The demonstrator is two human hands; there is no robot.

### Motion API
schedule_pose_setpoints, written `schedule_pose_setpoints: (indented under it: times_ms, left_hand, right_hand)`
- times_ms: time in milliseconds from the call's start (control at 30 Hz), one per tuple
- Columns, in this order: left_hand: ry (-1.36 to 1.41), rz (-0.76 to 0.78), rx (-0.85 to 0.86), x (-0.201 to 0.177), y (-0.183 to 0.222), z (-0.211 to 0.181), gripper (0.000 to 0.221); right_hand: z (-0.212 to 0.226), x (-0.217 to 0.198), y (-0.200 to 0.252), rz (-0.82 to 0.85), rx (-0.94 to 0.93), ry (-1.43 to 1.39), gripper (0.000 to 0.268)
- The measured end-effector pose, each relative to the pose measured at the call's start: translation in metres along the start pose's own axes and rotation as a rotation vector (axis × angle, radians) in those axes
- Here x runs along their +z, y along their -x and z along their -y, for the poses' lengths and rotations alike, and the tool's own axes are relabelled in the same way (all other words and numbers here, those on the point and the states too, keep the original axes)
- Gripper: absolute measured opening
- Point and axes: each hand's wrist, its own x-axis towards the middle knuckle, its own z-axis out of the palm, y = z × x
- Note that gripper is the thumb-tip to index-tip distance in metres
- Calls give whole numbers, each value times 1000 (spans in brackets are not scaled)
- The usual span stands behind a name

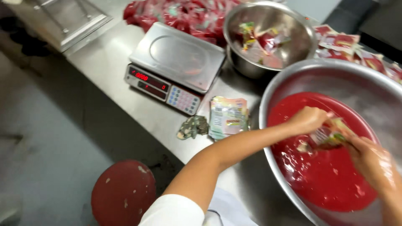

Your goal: The person fills small plastic packets with red liquid from a large bowl using a metal cup, weighs the packets on a digital scale, and places them into a metal bowl. They also handle and stack other packets on the workstation.

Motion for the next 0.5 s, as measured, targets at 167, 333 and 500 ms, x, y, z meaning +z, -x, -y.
schedule_pose_setpoints:
  times_ms: [167, 333, 500]
  left_hand:
    - [175, -112, 67, -44, -9, 7, 62]
    - [274, -245, 115, -161, 24, 40, 53]
    - [36, -210, -309, -304, 66, 72, 40]
  right_hand:
    - [-3, -17, -46, -25, -135, -218, 22]
    - [132, -93, -90, 88, -150, -70, 35]
    - [266, -96, -171, 132, -633, -254, 39]
